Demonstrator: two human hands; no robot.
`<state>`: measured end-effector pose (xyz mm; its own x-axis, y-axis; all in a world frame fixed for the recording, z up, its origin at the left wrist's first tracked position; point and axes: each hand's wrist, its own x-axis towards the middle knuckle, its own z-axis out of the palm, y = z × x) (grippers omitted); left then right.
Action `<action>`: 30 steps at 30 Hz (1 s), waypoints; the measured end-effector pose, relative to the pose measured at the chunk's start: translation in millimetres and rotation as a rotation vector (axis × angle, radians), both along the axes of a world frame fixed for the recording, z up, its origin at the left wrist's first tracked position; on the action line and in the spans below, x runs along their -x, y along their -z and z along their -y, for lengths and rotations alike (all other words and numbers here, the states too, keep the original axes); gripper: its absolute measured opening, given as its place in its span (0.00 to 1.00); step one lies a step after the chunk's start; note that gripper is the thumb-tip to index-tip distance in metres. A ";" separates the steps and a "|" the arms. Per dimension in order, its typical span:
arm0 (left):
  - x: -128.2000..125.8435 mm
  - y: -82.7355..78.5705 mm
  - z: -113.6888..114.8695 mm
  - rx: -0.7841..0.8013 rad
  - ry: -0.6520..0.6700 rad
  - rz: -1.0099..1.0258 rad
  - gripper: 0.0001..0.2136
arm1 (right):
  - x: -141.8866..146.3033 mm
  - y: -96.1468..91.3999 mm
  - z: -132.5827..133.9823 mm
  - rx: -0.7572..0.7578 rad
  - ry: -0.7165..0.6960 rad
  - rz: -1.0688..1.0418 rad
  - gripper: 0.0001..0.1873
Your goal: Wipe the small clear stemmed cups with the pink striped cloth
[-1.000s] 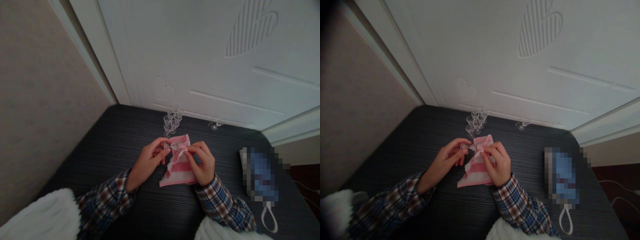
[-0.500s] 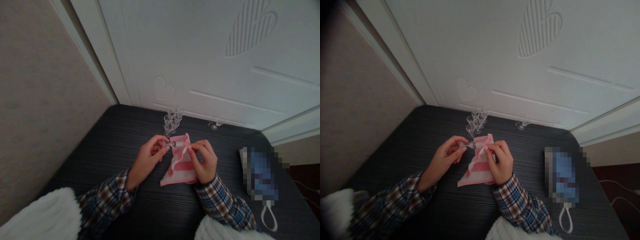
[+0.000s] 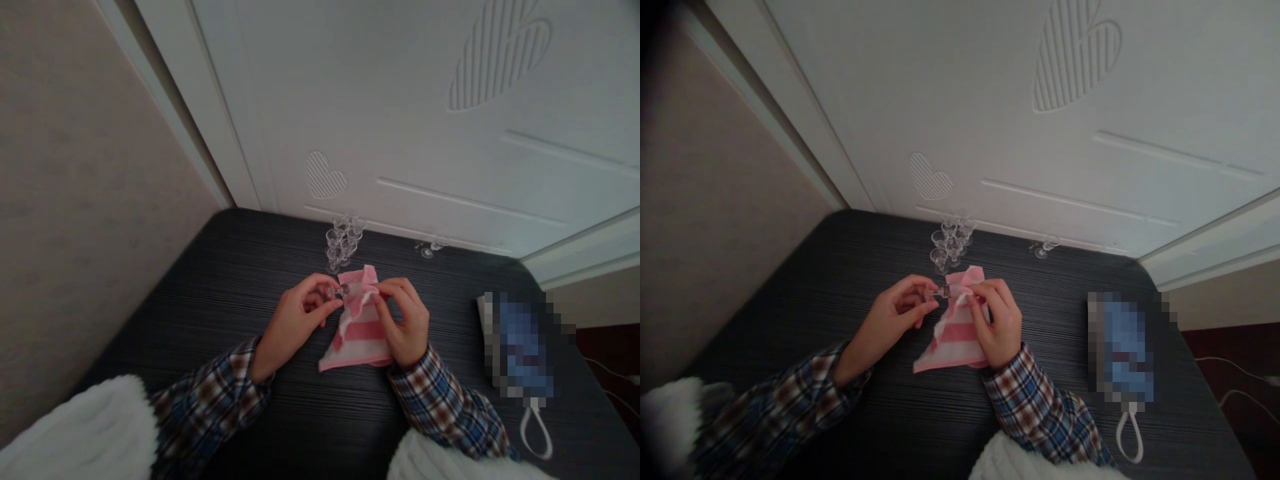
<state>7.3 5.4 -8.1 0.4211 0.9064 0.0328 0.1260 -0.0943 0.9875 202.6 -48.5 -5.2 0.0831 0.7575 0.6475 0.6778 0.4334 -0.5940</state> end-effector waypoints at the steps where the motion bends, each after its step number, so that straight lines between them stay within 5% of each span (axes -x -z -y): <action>1: 0.1 -1.9 1.5 -0.016 0.002 -0.010 0.08 | -0.4 0.3 -0.1 -0.003 0.001 -0.004 0.07; 16: 4.4 -12.7 15.6 -0.269 0.059 0.002 0.10 | -1.8 -1.9 -1.2 -0.005 -0.167 0.051 0.16; 30: 5.1 -9.6 12.7 -0.079 0.073 0.122 0.08 | -2.0 -1.7 -2.1 0.042 -0.235 0.046 0.17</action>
